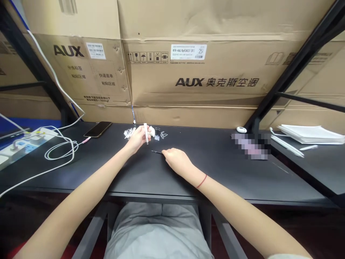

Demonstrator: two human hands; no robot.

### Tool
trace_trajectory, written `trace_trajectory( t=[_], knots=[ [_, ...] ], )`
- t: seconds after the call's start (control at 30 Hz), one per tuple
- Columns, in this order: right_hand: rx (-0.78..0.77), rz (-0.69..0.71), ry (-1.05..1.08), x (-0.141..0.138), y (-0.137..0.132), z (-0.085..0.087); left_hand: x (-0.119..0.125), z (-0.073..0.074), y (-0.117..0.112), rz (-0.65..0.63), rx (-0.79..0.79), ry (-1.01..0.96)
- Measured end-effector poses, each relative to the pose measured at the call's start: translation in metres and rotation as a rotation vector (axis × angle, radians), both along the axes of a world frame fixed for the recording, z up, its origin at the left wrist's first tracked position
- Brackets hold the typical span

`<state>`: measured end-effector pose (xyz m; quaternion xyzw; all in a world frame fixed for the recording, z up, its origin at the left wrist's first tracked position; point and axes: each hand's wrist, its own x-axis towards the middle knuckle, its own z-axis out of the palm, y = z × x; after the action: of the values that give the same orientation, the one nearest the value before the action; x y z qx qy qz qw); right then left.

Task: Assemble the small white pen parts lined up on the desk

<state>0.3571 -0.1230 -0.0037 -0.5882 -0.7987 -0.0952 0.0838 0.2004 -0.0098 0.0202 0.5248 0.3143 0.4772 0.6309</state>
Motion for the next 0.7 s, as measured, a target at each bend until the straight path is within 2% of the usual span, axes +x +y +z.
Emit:
trace_trajectory(
  t=[0.1, 0.17, 0.27, 0.37, 0.43, 0.57, 0.7],
  knots=[
    [-0.036, 0.009, -0.06, 0.001, 0.004, 0.007, -0.001, -0.001, -0.002, -0.028, 0.014, -0.014],
    [-0.011, 0.028, 0.043, 0.007, 0.007, 0.014, 0.0, -0.002, -0.002, -0.042, 0.016, 0.0],
    [0.107, 0.028, 0.462, 0.019, 0.014, 0.031, 0.003, -0.003, -0.006, -0.133, -0.021, 0.001],
    [0.205, 0.043, 0.994, 0.022, 0.023, 0.052, 0.009, -0.001, -0.018, -0.34, -0.112, -0.061],
    [0.225, 0.095, 1.208, 0.018, 0.028, 0.063, 0.013, 0.001, -0.028, -0.452, -0.141, -0.085],
    [0.227, 0.11, 1.263, 0.004, 0.031, 0.071, 0.018, 0.0, -0.041, -0.505, -0.08, -0.077],
    [0.27, 0.082, 1.281, 0.0, 0.031, 0.071, 0.018, -0.004, -0.038, -0.488, -0.021, -0.078]
  ],
)
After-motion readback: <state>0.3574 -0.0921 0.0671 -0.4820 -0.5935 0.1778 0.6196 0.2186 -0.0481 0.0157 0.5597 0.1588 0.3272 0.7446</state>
